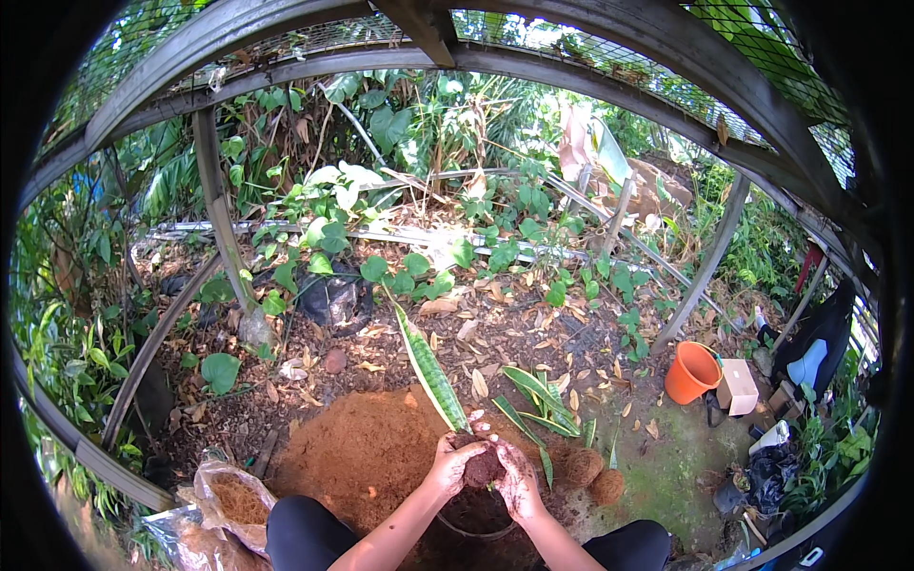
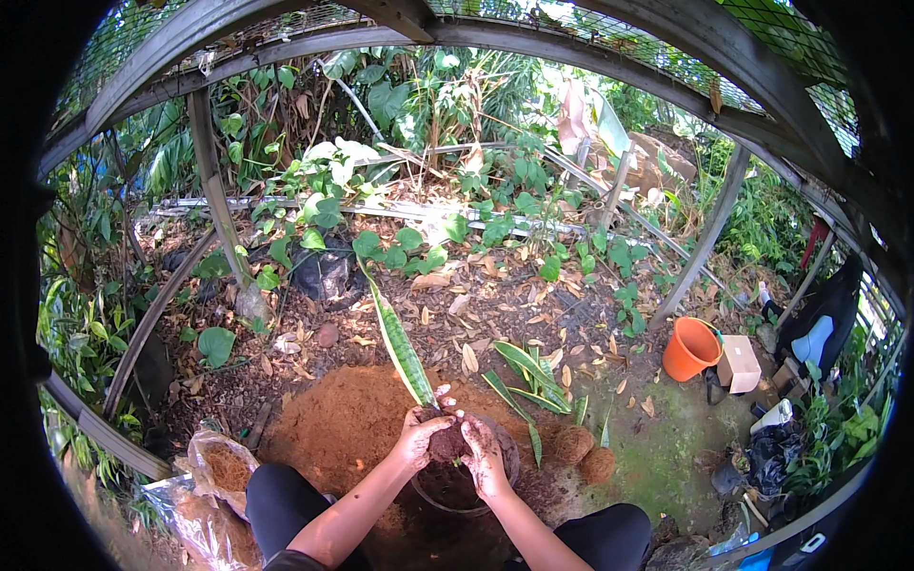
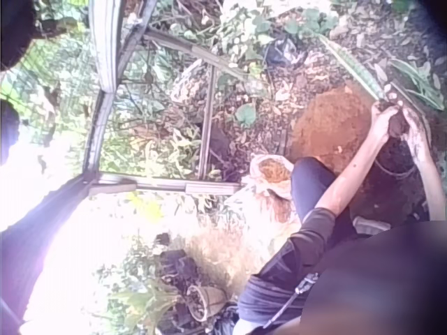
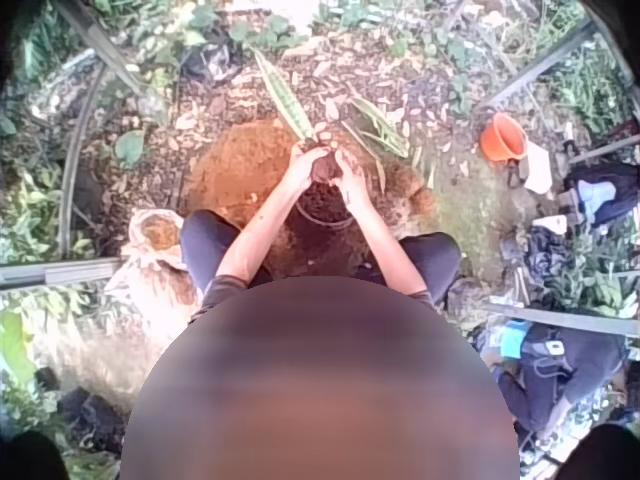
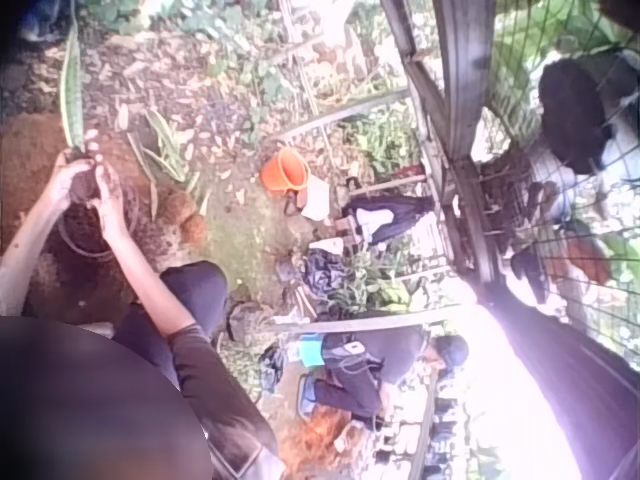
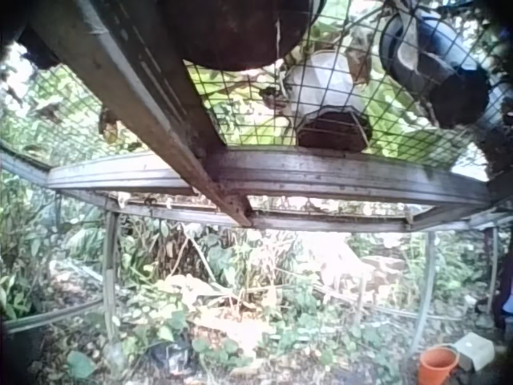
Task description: The person sits on the ground and packs soil around a plant cutting in a small pot. They repeatedly add soil and press it down by hand to secure the plant.
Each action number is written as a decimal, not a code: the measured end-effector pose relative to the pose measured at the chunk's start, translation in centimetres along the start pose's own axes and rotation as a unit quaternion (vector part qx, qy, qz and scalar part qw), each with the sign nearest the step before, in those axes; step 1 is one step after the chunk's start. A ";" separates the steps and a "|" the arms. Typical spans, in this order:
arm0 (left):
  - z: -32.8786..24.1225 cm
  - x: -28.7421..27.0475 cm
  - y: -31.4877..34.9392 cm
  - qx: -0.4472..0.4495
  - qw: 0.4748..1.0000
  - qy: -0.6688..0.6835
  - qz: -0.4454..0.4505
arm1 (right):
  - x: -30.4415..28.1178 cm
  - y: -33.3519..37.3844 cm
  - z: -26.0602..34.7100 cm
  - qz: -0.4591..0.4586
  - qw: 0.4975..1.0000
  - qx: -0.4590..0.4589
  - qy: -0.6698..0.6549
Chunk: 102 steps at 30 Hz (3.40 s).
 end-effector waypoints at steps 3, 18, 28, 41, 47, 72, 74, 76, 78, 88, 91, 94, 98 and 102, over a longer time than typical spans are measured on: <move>0.8 0.1 0.2 -0.023 1.000 0.010 -0.014 | 1.4 0.2 0.0 0.065 0.998 0.006 -0.015; 1.0 -0.8 0.0 -0.016 0.991 0.071 -0.110 | 4.2 3.4 4.0 0.027 0.719 -0.467 0.514; 0.8 -0.8 0.2 -0.012 0.989 0.077 -0.125 | 4.7 3.5 3.7 0.032 0.671 -0.505 0.542; -0.5 -0.9 -0.1 -0.011 0.996 0.055 -0.064 | 3.4 2.8 4.9 0.005 0.791 -0.438 0.426; -0.7 -0.3 -0.2 0.003 0.992 0.119 -0.040 | 3.5 2.8 4.2 0.041 0.793 -0.393 0.464; 2.7 -6.4 -0.6 -0.053 0.948 0.310 -0.049 | -13.0 -9.7 -13.8 0.145 0.815 0.000 0.561; 3.1 -6.4 -0.5 -0.064 0.946 0.312 -0.056 | -13.2 -10.4 -16.3 0.278 0.599 0.028 0.750; 3.4 -6.3 -0.5 -0.073 0.945 0.312 -0.068 | -15.0 -11.3 -17.9 0.264 0.519 0.213 0.785; 3.5 -5.9 -0.6 -0.078 0.944 0.316 -0.062 | -15.4 -12.5 -18.4 0.237 0.525 0.229 0.785; 3.2 -5.7 -0.8 -0.096 0.942 0.313 -0.076 | -18.1 -20.3 -26.7 0.133 0.619 0.133 0.763; 2.8 -5.8 -1.1 -0.089 0.945 0.307 -0.069 | -20.4 -18.1 -27.6 0.142 0.614 0.157 0.760; 2.7 -5.9 -1.3 -0.094 0.946 0.304 -0.069 | -22.2 -15.2 -27.1 0.152 0.603 0.202 0.757; 3.0 -6.1 -1.5 -0.102 0.944 0.304 -0.083 | -23.4 -14.4 -25.4 0.130 0.618 0.224 0.742; 3.2 -6.2 -1.6 -0.095 0.944 0.305 -0.083 | -25.1 -17.6 -26.9 0.016 0.844 0.153 0.515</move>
Point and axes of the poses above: each hand's wrist, its own y-axis away from the middle knuckle, its own x-axis out of the palm, z = x × y, the point moved 5 cm from there along -y, towards the middle knuckle, and after that the axes turned 6 degrees about z, right-handed, at the moved point
